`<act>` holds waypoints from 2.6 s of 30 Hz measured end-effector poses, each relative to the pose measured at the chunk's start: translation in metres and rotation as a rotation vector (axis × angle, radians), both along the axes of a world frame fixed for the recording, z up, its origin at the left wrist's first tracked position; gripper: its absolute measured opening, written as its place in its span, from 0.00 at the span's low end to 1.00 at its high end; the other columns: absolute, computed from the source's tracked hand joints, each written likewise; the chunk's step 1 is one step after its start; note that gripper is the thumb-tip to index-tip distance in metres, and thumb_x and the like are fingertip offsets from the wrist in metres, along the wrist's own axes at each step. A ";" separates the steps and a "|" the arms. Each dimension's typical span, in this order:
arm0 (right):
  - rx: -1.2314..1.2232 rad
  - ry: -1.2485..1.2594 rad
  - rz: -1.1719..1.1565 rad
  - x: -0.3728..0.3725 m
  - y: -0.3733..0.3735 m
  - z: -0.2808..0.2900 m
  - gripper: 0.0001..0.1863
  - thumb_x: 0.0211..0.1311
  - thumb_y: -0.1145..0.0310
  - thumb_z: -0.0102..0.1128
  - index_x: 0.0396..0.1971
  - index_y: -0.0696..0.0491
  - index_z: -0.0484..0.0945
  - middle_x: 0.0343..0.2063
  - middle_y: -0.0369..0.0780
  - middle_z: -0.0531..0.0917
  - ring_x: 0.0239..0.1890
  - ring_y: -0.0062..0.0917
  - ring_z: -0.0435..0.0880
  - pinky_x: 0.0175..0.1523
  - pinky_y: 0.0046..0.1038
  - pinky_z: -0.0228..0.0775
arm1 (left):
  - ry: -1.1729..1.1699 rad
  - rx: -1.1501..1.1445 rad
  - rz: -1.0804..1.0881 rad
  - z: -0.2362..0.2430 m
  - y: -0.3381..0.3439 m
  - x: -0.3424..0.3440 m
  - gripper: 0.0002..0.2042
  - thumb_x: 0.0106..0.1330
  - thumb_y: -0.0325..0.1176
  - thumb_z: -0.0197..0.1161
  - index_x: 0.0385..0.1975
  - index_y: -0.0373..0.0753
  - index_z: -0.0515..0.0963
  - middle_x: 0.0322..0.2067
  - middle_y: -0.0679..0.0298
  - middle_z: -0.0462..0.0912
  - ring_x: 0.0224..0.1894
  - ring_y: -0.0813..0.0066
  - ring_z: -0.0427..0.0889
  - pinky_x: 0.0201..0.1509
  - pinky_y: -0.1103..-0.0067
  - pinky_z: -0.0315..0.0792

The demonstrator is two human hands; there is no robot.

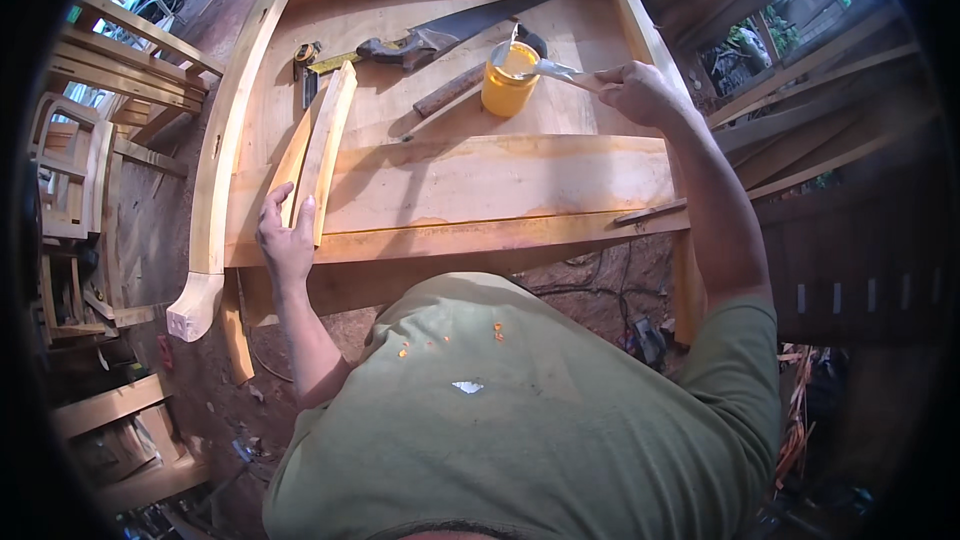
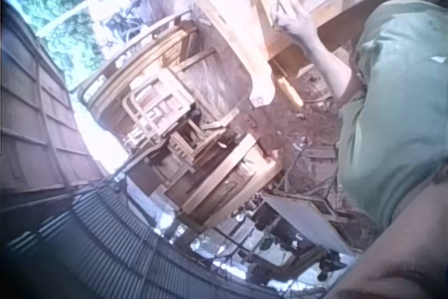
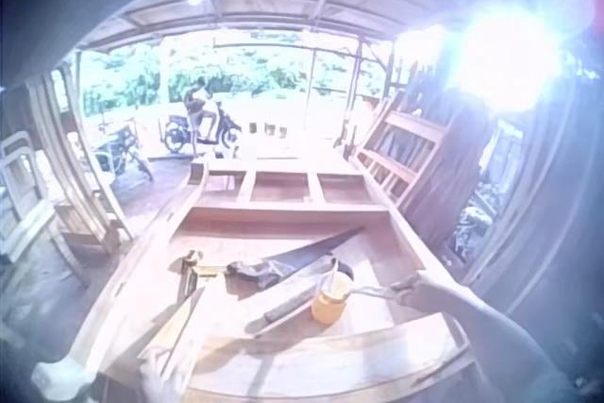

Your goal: The person applies glue with a brush to the joints of two wooden furniture components, then fits the components together by hand and presses them to secure the bond.

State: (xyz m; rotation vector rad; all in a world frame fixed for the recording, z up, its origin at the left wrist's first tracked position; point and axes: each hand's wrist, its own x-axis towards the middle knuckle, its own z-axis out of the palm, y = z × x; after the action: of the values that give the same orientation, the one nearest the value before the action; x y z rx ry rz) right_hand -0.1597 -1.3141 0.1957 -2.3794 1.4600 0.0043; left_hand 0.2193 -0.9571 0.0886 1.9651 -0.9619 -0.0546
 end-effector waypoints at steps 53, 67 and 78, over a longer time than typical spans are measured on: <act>-0.108 -1.203 0.412 0.144 0.217 -0.039 0.32 0.59 0.82 0.65 0.65 0.52 0.72 0.39 0.42 0.79 0.32 0.26 0.76 0.38 0.26 0.70 | 1.119 -0.947 -0.247 0.123 -0.108 -0.022 0.12 0.59 0.35 0.56 0.37 0.32 0.73 0.32 0.58 0.75 0.38 0.65 0.78 0.47 0.70 0.74; -0.073 -0.975 0.493 0.095 0.209 -0.053 0.28 0.59 0.80 0.67 0.60 0.45 0.78 0.38 0.43 0.83 0.39 0.32 0.82 0.42 0.30 0.75 | 1.110 -1.023 -0.047 0.132 -0.085 -0.006 0.15 0.57 0.34 0.58 0.40 0.31 0.72 0.33 0.56 0.76 0.35 0.61 0.79 0.44 0.67 0.76; -0.064 -0.840 0.497 0.091 0.198 0.006 0.20 0.62 0.78 0.62 0.55 0.51 0.81 0.35 0.45 0.83 0.34 0.37 0.83 0.39 0.34 0.75 | 0.841 -0.957 -0.161 0.122 -0.079 0.003 0.15 0.57 0.32 0.57 0.42 0.31 0.72 0.33 0.56 0.75 0.36 0.63 0.79 0.44 0.69 0.75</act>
State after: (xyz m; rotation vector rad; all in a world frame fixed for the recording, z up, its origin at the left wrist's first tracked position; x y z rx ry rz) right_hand -0.0691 -1.1166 0.2017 -2.2691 0.4804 -0.8132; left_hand 0.2227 -1.0362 0.2101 0.8272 -0.4230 -0.3984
